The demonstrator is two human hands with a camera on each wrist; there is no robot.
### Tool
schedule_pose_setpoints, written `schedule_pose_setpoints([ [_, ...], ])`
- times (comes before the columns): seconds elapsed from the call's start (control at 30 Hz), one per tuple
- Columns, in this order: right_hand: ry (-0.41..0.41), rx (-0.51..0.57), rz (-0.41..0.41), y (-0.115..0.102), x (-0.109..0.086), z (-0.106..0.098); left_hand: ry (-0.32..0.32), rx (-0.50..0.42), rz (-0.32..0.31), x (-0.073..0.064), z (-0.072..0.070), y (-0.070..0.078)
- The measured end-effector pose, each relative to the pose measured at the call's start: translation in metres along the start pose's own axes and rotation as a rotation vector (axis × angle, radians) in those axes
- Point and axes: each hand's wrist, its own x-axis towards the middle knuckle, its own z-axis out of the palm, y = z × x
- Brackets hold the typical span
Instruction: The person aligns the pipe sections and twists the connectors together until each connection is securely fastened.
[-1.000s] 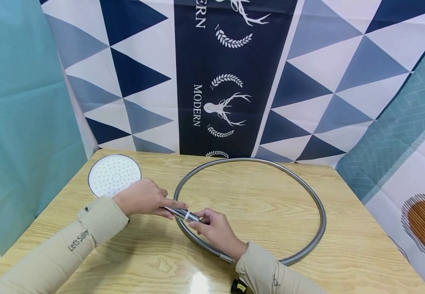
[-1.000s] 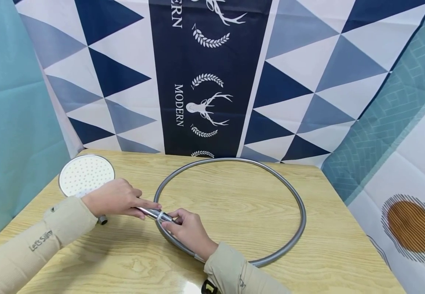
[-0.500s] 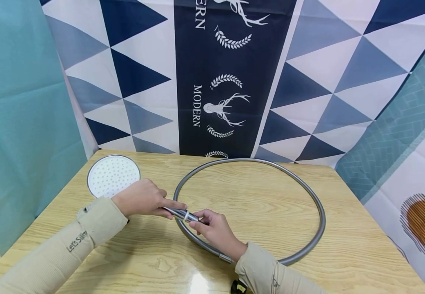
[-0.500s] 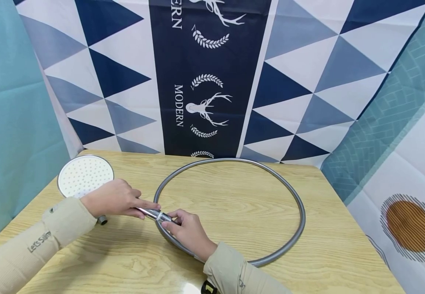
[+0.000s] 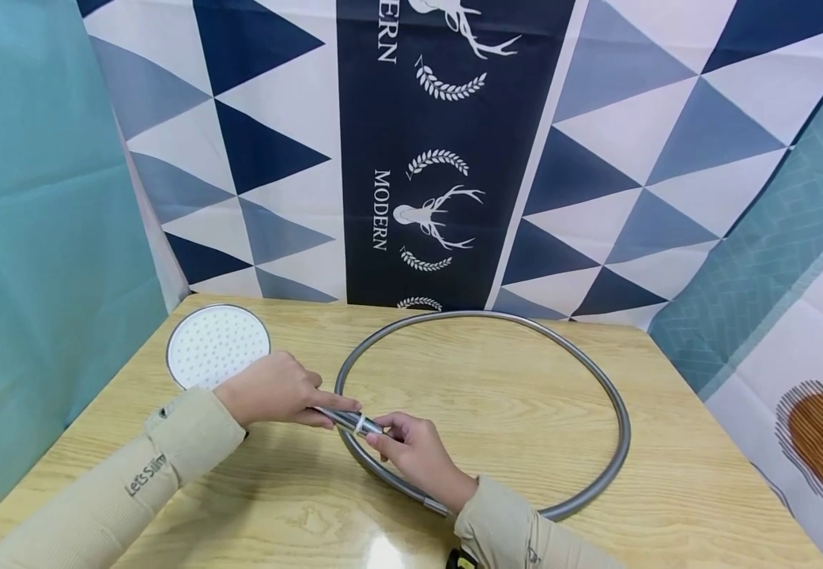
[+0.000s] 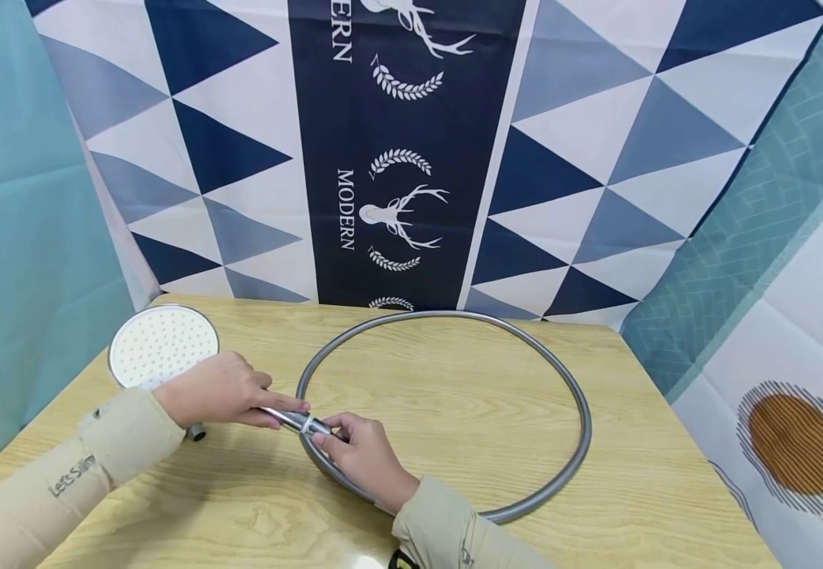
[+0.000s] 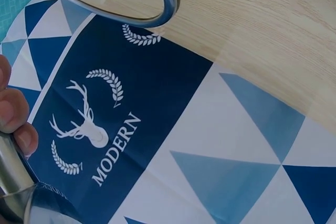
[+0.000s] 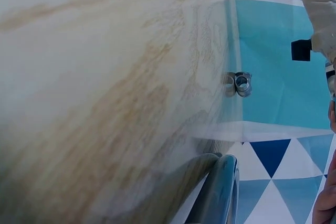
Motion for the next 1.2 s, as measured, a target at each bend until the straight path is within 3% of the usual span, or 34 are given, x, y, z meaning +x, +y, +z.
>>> schedule_pose_setpoints([
  [0.17,0.022,-0.013,0.001,0.0015,-0.0010,0.0005,0.012,0.020,0.003,0.0008,-0.0010,0.0004],
  [0.63,0.066,0.087,-0.037,0.0028,-0.0024,0.0044,0.052,0.017,0.020,0.0001,0.0019,-0.0006],
  [1.2,0.074,0.037,-0.016,0.0041,-0.0015,0.0037,0.034,0.002,0.007,0.0002,0.0019,-0.0001],
])
